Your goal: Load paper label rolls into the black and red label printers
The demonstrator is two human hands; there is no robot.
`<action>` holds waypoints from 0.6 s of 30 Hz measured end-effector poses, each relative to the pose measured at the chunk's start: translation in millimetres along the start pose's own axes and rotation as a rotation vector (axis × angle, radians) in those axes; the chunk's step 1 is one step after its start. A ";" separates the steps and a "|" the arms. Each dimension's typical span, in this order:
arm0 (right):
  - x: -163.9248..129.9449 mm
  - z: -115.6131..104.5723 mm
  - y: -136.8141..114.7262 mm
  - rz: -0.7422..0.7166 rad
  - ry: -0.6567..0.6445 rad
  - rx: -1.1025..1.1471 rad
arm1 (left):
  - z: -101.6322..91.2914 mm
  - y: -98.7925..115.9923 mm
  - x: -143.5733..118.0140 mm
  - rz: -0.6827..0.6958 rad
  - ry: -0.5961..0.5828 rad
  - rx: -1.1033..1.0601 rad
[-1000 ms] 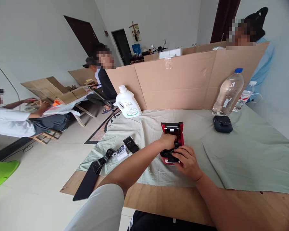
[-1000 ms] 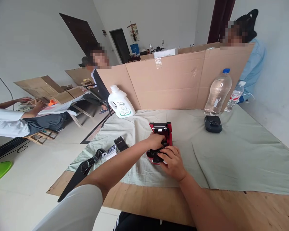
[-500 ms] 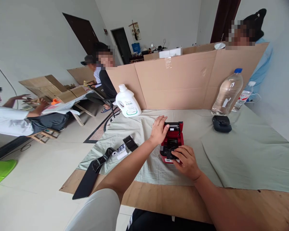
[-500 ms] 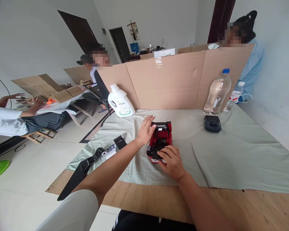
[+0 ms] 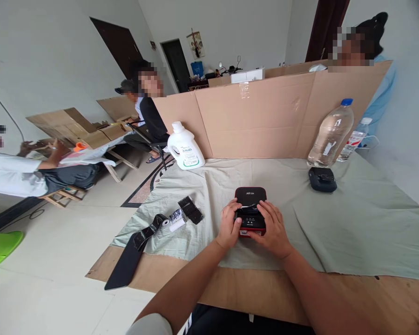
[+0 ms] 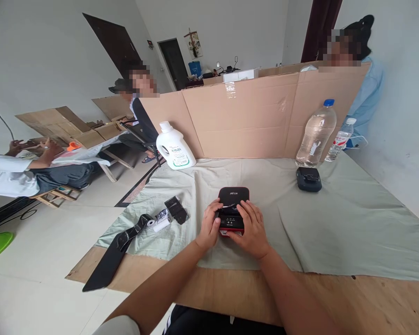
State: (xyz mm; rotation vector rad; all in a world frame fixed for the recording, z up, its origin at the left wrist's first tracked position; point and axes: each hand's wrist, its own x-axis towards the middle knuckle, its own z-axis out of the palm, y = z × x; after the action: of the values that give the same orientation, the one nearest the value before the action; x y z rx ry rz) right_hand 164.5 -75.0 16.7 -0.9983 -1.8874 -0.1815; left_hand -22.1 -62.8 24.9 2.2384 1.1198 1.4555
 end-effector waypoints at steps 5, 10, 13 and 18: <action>-1.2 2.1 2.6 0.035 -0.031 0.027 | 19.5 -4.2 -8.5 -0.026 0.204 -0.070; 2.1 -1.2 2.4 0.091 -0.030 0.013 | 24.3 -8.0 -9.1 -0.010 0.238 -0.079; 3.0 -1.8 3.3 0.099 -0.040 0.010 | 25.2 -10.6 -8.8 0.012 0.266 -0.077; 1.2 1.1 2.6 0.102 -0.034 0.070 | 27.4 -12.3 -11.6 0.017 0.257 -0.099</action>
State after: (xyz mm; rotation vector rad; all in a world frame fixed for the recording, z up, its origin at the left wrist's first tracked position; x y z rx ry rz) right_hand 165.4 -72.1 16.4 -1.0525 -1.8555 -0.0384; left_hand -6.6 -57.4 -2.9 2.0420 1.0740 1.8044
